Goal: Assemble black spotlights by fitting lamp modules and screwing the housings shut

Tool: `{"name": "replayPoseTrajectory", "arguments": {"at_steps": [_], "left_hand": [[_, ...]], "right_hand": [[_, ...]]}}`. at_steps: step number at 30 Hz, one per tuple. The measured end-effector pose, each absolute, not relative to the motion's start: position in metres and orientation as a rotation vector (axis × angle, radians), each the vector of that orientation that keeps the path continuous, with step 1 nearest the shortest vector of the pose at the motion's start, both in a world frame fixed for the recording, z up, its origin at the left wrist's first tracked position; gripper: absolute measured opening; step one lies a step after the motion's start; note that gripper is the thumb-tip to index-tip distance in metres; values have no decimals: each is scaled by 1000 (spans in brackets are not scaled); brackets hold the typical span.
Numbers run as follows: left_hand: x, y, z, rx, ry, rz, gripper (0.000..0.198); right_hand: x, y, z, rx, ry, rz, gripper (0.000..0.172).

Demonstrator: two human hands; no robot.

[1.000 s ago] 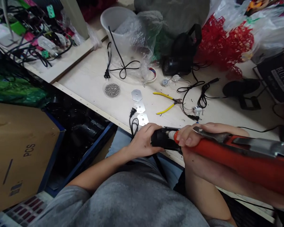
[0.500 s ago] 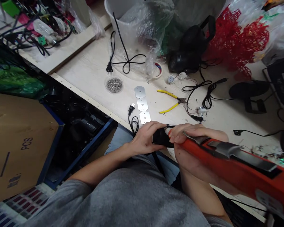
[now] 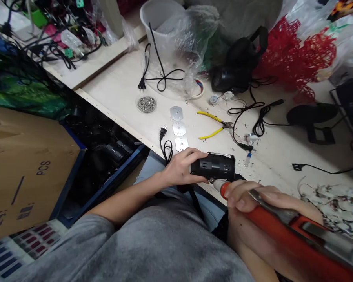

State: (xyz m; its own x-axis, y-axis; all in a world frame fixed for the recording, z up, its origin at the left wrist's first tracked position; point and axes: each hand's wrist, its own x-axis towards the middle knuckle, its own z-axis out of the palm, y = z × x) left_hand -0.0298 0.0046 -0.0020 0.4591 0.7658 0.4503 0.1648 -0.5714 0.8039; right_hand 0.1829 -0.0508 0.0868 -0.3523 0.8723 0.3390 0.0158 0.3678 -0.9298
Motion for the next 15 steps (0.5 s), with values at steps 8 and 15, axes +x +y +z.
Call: {"name": "replayPoseTrajectory", "arguments": {"at_steps": [8,15], "left_hand": [[-30,6,-7,2039,747,1102,63],[-26,8,-6,2073,820,1104,57]], "right_hand": [[152,-63,79,-1029,-1442,1045,19],[128,-55,115,-962,-1346,994,25]]}}
